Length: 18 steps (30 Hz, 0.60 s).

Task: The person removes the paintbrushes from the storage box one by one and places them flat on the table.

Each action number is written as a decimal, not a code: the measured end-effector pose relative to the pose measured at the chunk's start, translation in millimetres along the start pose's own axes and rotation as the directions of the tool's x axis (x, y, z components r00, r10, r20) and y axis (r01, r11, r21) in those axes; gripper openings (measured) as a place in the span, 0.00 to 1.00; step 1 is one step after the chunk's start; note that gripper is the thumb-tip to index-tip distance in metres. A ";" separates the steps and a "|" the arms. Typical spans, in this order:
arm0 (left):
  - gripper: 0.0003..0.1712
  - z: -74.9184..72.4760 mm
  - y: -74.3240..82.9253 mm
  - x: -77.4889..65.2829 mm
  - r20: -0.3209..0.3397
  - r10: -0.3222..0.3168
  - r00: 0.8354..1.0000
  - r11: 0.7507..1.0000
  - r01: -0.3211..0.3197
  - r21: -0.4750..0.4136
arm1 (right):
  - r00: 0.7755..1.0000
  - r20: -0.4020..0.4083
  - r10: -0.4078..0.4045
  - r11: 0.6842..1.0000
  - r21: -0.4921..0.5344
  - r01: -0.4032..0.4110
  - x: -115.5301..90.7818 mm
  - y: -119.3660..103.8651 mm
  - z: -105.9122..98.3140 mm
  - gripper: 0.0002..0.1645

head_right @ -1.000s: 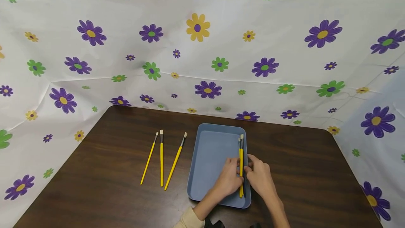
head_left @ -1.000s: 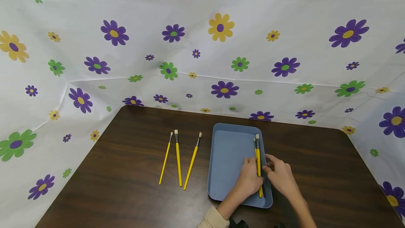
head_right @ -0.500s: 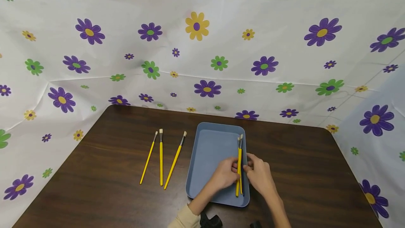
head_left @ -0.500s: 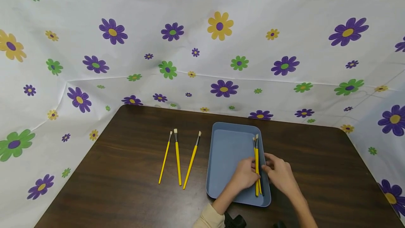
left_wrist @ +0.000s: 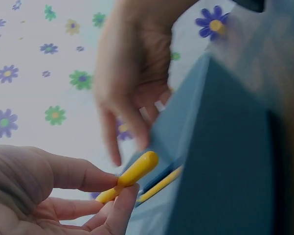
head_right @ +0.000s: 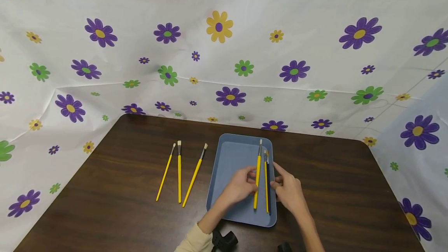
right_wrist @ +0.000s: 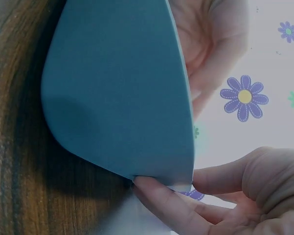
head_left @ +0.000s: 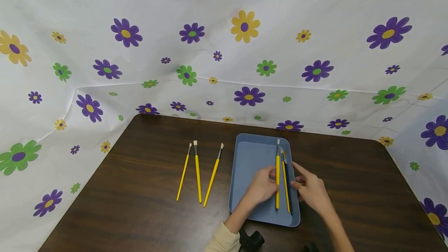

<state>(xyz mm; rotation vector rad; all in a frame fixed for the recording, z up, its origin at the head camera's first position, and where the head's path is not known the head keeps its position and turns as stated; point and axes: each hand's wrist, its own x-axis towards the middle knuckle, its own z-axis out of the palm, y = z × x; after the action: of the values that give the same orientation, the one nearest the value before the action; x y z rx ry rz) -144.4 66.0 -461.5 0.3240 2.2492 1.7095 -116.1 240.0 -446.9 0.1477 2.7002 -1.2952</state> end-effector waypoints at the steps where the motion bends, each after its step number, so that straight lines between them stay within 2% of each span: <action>1: 0.32 -3.9 1.0 -0.8 -0.010 0.004 1.000 1.000 -0.004 0.005 | 1.000 0.001 -0.003 1.000 0.003 0.003 0.0 0.2 0.3 0.38; 11: 0.36 -35.1 18.0 -7.6 -0.038 0.035 0.999 0.999 -0.037 -0.034 | 1.000 0.015 0.008 1.000 0.021 -0.008 1.1 2.2 -0.1 0.37; 18: 0.34 -70.4 21.9 -15.4 -0.107 0.071 0.992 0.996 -0.064 0.068 | 1.000 0.014 -0.011 0.999 0.030 0.011 0.2 1.7 -0.4 0.36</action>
<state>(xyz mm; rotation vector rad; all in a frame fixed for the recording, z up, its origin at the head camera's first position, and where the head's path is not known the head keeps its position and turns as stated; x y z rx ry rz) -155.8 3.4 -421.4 0.3323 2.4010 1.7305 -116.1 241.3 -448.1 0.1270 2.6743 -1.3355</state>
